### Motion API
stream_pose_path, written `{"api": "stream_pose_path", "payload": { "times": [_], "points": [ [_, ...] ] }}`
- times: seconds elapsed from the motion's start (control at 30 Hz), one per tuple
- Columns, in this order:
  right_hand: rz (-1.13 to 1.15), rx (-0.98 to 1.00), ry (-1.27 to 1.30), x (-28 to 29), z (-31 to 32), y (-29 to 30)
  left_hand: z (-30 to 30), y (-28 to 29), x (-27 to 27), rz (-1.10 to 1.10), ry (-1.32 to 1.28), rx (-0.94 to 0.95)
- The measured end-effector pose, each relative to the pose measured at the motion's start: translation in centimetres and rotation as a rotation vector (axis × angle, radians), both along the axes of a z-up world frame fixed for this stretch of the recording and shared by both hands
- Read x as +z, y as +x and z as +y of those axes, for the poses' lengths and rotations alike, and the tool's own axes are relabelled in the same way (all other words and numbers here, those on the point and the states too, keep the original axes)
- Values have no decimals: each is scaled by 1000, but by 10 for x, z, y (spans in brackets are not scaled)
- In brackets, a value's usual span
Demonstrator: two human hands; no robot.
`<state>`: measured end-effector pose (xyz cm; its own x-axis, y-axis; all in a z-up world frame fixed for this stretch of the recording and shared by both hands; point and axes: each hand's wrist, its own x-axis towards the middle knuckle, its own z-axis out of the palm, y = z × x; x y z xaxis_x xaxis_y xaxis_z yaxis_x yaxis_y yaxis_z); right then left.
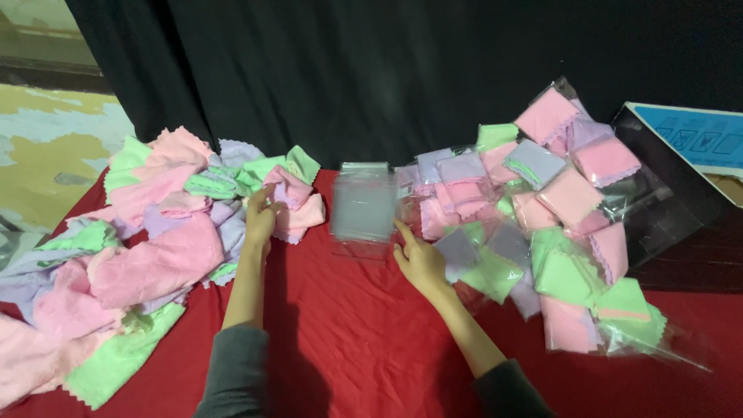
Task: Folding small microfiber cloths and placing them into individual plastic bags for packaging.
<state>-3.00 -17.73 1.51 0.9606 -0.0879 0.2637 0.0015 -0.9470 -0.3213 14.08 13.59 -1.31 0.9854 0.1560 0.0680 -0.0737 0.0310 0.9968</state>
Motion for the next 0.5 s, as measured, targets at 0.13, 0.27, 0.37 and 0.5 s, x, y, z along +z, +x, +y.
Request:
{"api": "stream_pose_path", "payload": {
  "times": [0.13, 0.27, 0.37, 0.5],
  "points": [
    [41, -7, -31, -18, -11, 7, 1, 15, -9, -35, 19, 14],
    [120, 8, -7, -23, -16, 5, 0, 11, 10, 7, 86, 38],
    [90, 31, 38, -36, -28, 4, 10, 37, 0, -123, 300, 76],
    [-150, 67, 161, -27, -19, 8, -7, -8, 69, -567, 856, 124]
  ]
}}
